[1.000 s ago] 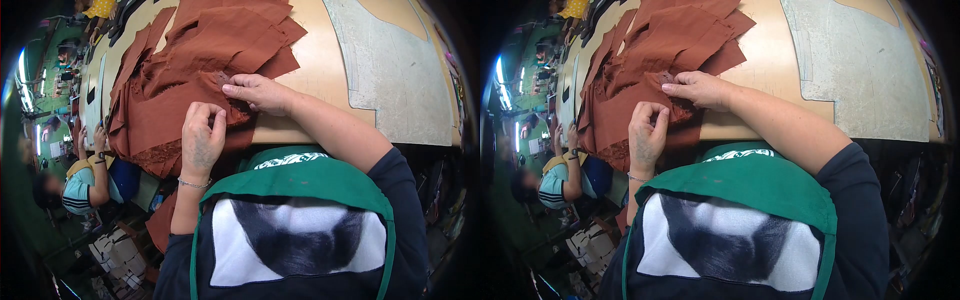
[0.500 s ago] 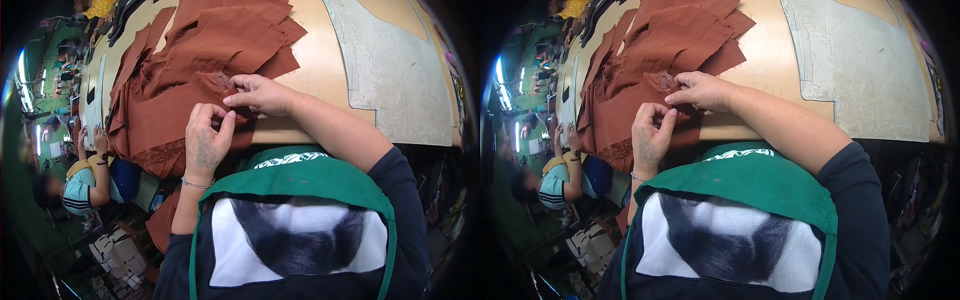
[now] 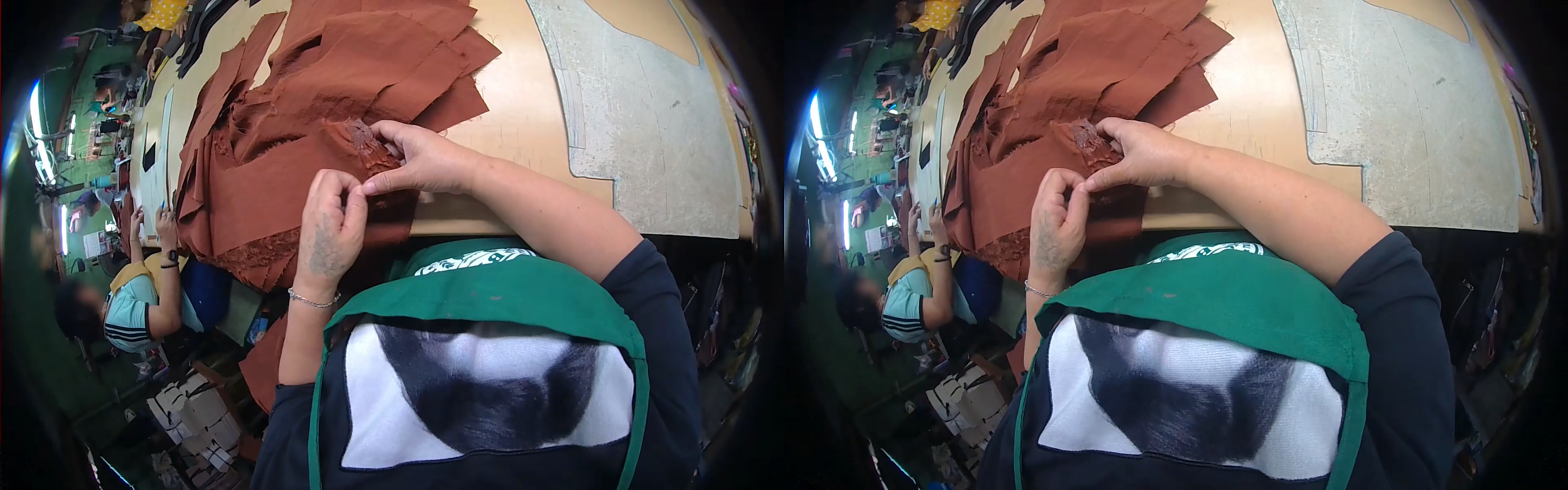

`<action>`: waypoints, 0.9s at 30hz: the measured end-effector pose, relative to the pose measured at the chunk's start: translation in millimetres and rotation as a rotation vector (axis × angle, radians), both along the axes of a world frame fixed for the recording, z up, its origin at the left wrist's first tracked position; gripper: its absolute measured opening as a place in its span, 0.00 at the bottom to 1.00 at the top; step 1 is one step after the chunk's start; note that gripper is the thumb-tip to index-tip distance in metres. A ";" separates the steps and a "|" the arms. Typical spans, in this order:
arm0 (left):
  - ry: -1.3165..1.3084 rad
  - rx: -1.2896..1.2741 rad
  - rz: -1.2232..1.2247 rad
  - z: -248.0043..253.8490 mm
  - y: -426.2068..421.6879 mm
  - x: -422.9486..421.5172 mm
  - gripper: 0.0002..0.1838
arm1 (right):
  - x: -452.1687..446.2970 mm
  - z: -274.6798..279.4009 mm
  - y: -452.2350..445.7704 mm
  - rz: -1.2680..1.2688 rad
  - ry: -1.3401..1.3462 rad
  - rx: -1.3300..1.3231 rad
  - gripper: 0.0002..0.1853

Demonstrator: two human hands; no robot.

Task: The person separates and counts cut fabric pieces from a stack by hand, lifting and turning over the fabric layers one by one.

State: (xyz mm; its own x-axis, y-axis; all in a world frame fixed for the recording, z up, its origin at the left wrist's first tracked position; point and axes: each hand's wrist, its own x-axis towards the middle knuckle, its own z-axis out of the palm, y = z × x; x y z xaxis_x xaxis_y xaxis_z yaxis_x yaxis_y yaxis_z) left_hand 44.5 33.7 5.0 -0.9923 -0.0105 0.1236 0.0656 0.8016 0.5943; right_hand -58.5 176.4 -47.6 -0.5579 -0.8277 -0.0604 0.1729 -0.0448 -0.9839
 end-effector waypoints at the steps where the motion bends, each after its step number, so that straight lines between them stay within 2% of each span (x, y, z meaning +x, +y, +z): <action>1: 0.007 -0.016 -0.024 1.5 -2.5 -0.6 0.03 | 0.8 -4.7 -1.8 -0.028 0.073 -0.007 0.32; 3: 0.020 -0.049 -0.067 7.6 -7.0 -0.7 0.03 | 4.4 -13.8 -8.4 -0.079 0.216 -0.021 0.31; 6: 0.034 -0.403 -0.054 23.2 -12.8 -3.9 0.03 | 11.1 -8.2 -7.2 -0.134 0.326 0.136 0.31; 9: 0.130 -0.670 0.004 50.5 -34.0 -8.5 0.03 | 13.0 -6.2 -7.3 -0.122 0.248 0.116 0.29; 11: 0.216 -0.854 0.210 73.9 -59.1 -11.6 0.03 | 12.0 -3.2 -6.3 -0.128 0.261 0.158 0.27; 13: 0.253 -0.967 0.313 102.4 -94.2 -14.5 0.06 | 11.7 -2.1 -7.0 -0.139 0.272 0.176 0.25; 15: 0.370 -0.811 0.296 122.2 -112.6 -13.4 0.09 | 11.8 -3.0 -7.4 -0.162 0.280 0.167 0.24; 16: 0.337 -0.700 0.285 125.4 -110.6 -10.9 0.12 | 11.0 -4.1 -7.5 -0.169 0.273 0.160 0.23; 18: 0.211 -0.220 0.142 108.7 -80.7 -4.4 0.14 | 10.0 -7.7 -9.6 -0.179 0.258 0.146 0.21; 20: 0.161 -0.156 -0.082 72.2 -51.1 -4.4 0.27 | 10.3 -10.6 -13.9 -0.189 0.220 0.117 0.19; 21: 0.141 -0.201 -0.133 54.9 -28.6 -4.5 0.31 | 10.1 -11.3 -14.3 -0.198 0.201 0.107 0.18; 22: -0.006 -0.130 -0.102 38.0 -13.5 -2.0 0.34 | 10.0 -9.9 -13.3 -0.209 0.239 0.118 0.18; 24: -0.012 -0.072 -0.085 11.3 4.1 -6.1 0.34 | 10.8 -6.7 -9.8 -0.228 0.314 0.152 0.20; 27: -0.069 -0.156 0.146 6.0 17.0 -6.6 0.31 | 11.3 -8.3 -12.7 -0.256 0.287 0.188 0.24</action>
